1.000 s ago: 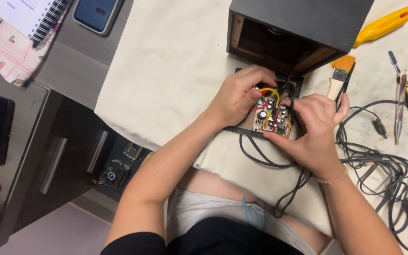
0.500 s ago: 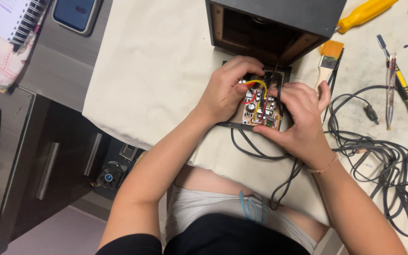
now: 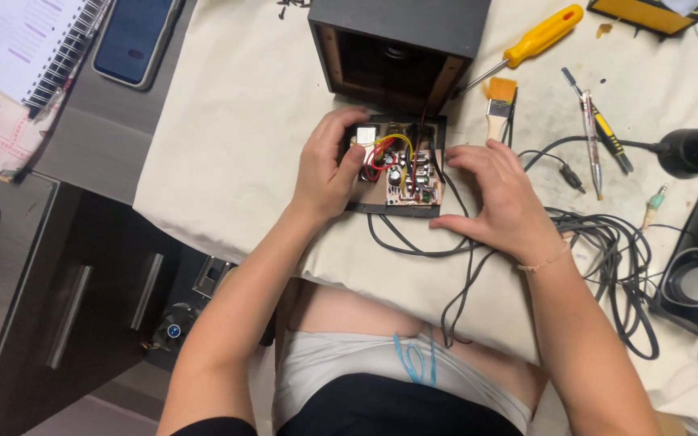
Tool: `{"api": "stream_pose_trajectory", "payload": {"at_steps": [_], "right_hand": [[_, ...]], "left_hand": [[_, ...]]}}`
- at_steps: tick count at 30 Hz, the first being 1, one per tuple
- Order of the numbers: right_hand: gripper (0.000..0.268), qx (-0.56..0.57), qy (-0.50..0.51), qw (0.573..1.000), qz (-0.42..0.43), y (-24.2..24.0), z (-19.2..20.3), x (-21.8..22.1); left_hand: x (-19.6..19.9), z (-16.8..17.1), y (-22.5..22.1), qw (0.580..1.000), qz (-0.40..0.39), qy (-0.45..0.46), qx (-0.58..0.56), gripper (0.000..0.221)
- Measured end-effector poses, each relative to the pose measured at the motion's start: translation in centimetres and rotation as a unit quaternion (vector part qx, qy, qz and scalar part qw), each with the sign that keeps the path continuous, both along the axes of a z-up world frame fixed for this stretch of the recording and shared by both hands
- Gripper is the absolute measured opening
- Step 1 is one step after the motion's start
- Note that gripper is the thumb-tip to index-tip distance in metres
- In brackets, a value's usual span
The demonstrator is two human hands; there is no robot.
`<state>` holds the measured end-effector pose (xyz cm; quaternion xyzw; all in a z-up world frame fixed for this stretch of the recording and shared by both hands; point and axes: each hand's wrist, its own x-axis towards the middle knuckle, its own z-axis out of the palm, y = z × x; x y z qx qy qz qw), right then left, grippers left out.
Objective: Applying flux to a circuit board inside a speaker housing using a small brush and inspecting the components.
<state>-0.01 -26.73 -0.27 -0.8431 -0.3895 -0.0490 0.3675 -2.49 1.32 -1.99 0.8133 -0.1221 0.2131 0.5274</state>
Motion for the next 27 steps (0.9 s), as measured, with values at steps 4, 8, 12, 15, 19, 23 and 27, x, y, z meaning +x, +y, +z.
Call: {"api": "stream_pose_trajectory", "payload": {"at_steps": [4,8,12,15,19,23,27], "right_hand": [[0.061,-0.004,-0.026,1.0,0.0,0.2,-0.1,-0.5],[0.055,0.031,-0.057,0.998,-0.007,-0.1,-0.8,-0.4],[0.049,0.045,-0.053,0.998,0.001,-0.1,-1.3,-0.6],[0.045,0.055,-0.024,0.998,0.002,0.0,-2.2,-0.5],[0.053,0.012,-0.03,0.999,-0.036,0.1,-0.7,-1.2],[0.045,0.095,-0.089,0.986,-0.103,3.0,0.0,-3.2],[0.073,-0.06,-0.168,0.958,-0.225,7.1,2.2,-4.8]], "left_hand": [[-3.0,0.2,0.5,0.994,0.034,0.062,0.089,0.081],[-5.1,0.6,0.5,0.979,0.016,0.105,0.176,0.101],[-5.6,1.2,0.1,0.972,0.015,0.094,0.215,0.118],[-5.3,-0.6,0.0,0.964,0.044,0.104,0.241,0.121],[-5.4,-0.5,-0.2,0.965,0.049,0.111,0.232,0.123],[-4.9,-0.2,0.3,0.98,0.036,0.094,0.173,0.118],[-3.2,-0.3,0.5,0.991,0.023,0.022,0.127,0.082]]}}
